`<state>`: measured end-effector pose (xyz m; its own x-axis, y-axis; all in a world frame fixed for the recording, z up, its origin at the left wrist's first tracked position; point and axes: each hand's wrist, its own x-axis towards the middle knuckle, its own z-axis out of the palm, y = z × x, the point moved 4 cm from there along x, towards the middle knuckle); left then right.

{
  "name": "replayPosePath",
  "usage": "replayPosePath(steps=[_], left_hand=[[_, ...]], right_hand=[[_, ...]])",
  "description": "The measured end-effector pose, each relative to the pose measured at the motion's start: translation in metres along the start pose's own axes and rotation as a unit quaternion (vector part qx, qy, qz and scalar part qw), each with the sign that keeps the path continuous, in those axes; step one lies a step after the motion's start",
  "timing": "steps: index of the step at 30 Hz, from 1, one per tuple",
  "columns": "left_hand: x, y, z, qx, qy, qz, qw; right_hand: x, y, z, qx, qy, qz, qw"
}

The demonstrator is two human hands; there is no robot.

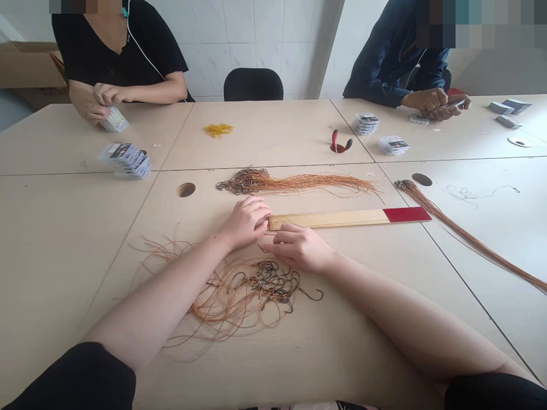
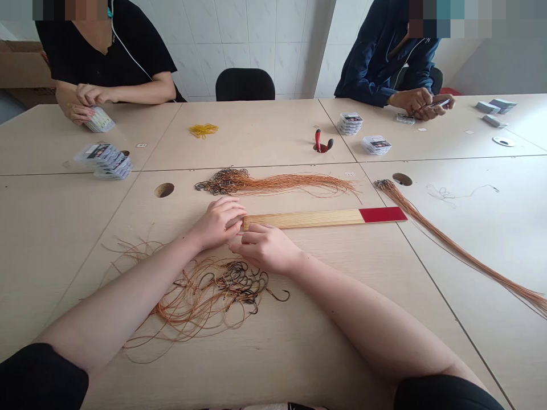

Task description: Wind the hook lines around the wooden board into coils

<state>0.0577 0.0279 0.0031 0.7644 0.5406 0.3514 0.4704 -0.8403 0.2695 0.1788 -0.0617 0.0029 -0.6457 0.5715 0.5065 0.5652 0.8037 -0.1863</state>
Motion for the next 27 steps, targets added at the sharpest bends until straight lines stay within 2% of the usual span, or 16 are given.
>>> replayPosePath(steps=[3,13,19,21,24,27], left_hand=[[0.0,0.0,-0.002,0.004,0.008,-0.009,1.0],[0.0,0.001,-0.012,0.034,0.059,-0.071,0.995],[-0.006,0.005,-0.014,0.11,0.002,-0.124,0.986],[-0.008,0.006,-0.017,0.131,-0.017,-0.136,0.982],[-0.009,0.01,-0.028,0.147,-0.039,-0.146,0.978],[-0.007,0.021,-0.047,0.152,-0.044,-0.145,0.977]], right_hand=[[-0.001,-0.002,0.001,0.039,0.0,-0.029,0.999],[-0.001,0.002,-0.001,0.114,0.049,0.001,0.992],[-0.001,0.003,-0.001,0.109,0.013,0.027,0.994],[-0.001,0.005,-0.001,0.106,0.021,0.044,0.993],[0.0,0.006,-0.005,0.122,0.04,0.073,0.989],[0.002,0.009,-0.018,0.157,0.05,0.125,0.978]])
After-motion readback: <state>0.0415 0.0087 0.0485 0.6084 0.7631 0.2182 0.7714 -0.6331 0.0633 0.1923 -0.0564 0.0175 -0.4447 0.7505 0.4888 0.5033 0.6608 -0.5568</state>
